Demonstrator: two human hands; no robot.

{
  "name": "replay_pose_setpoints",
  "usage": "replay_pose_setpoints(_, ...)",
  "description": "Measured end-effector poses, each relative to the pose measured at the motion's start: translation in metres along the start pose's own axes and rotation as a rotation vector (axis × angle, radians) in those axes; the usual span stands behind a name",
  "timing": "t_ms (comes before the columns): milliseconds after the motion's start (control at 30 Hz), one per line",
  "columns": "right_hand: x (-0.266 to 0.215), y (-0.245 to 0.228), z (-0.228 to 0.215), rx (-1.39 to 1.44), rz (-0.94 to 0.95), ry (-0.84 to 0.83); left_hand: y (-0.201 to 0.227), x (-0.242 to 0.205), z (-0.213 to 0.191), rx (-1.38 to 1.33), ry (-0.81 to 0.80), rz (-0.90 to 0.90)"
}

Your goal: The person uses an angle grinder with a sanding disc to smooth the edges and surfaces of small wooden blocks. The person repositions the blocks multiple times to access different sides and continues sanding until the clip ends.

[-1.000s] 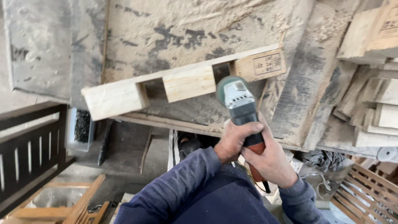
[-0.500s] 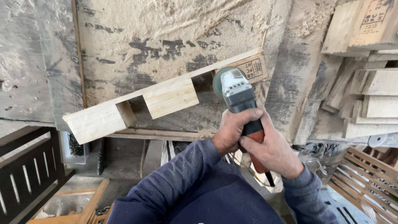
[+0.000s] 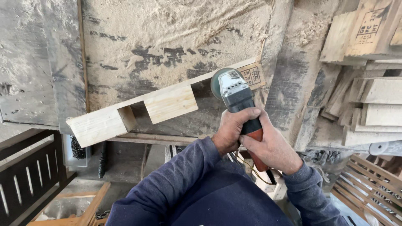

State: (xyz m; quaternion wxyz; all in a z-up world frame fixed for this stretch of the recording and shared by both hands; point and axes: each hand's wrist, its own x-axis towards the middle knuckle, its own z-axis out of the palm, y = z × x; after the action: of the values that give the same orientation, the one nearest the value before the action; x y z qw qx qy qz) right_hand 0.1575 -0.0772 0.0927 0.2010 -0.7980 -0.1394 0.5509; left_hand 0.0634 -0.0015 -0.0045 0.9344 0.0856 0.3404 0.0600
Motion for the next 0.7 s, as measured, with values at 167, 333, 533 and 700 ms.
replay_pose_setpoints(167,-0.020,0.005,-0.004,-0.134,-0.194,0.019,-0.016,-0.019,0.018,0.006,0.033,0.005)
replay_pose_setpoints(333,-0.002,0.014,-0.015,-0.119,-0.010,-0.026,-0.010,0.006,0.017,0.043,-0.026,0.017)
replay_pose_setpoints(533,-0.021,0.015,-0.022,-0.098,-0.159,-0.034,-0.023,-0.010,0.030,0.011,-0.007,-0.080)
replay_pose_setpoints(700,-0.009,0.016,-0.027,-0.102,-0.007,-0.040,-0.023,0.004,0.029,0.060,-0.055,0.030)
